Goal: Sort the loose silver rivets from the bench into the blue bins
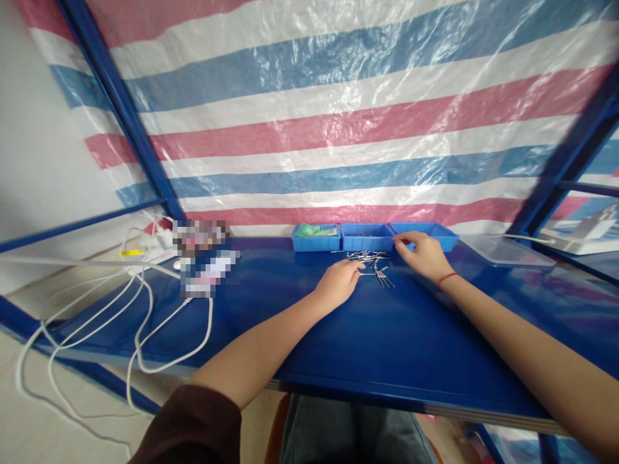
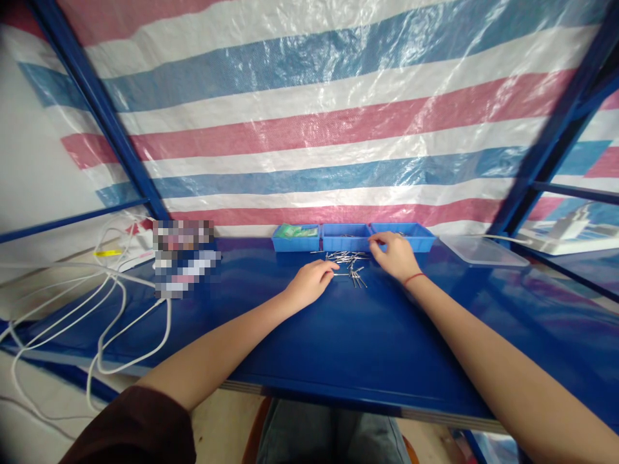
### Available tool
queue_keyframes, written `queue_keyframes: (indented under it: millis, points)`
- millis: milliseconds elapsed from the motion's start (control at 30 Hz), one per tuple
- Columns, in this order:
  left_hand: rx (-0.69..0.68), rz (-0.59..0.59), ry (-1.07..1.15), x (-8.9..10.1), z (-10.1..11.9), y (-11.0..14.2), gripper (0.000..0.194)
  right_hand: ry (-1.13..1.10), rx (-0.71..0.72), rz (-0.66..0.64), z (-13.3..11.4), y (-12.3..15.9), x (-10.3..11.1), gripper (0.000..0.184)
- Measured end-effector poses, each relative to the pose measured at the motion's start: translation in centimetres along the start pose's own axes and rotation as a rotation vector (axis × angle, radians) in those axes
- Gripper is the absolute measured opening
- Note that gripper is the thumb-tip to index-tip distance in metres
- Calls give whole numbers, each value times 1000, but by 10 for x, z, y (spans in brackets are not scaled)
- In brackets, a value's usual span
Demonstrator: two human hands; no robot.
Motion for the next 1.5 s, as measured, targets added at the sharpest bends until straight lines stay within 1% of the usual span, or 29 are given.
queue_keyframes:
  millis: [133, 167, 200, 233, 367, 467, 667, 867, 1000, 1167, 1333, 1500]
  points:
    - [124, 176, 205, 8, -12, -1, 24, -311, 57, -316, -47, 13, -18, 25]
    - [153, 202, 261, 9, -14, -1, 23, -384, 44, -359, -56, 17, -22, 27]
    - [181, 216, 313, 10, -17, -1, 22, -455, 19, -373, -63, 19, -25, 28]
    - [205, 218, 363, 10, -19, -1, 22, -521, -15, -360, -68, 21, -27, 29]
    - [234, 185, 531, 6, -21, -3, 22, -713, -175, -189, -74, 25, -29, 34]
    - [226, 161, 601, 1, -20, -4, 21, -795, -229, -165, -76, 27, -29, 39]
    - [233, 86, 668, -5, -17, -4, 27, -832, -233, -163, -79, 26, -23, 41]
    - [152, 90, 650, 0, -10, -3, 24, -857, -254, -157, -83, 25, -18, 43]
    - [175, 84, 658, 2, -9, -4, 23, -871, -240, -167, -87, 24, -16, 42]
    - [184, 68, 671, 1, -8, -4, 22, -866, -211, -128, -85, 23, -16, 37]
    - [177, 118, 660, 4, -7, -4, 24, -803, -148, -105, -86, 22, -14, 32]
    - [192, 236, 582, 11, -10, -2, 22, -760, -136, -94, -81, 21, -13, 28]
Point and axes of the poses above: each hand's wrist, its own y-axis away from the middle knuckle, its own x-axis out of the back of the hand, z = x × y, the point moved 5 cm from there along -y, towards the middle knuckle, and after that the axes turned 1 degree about -z, right-handed, at the moved point
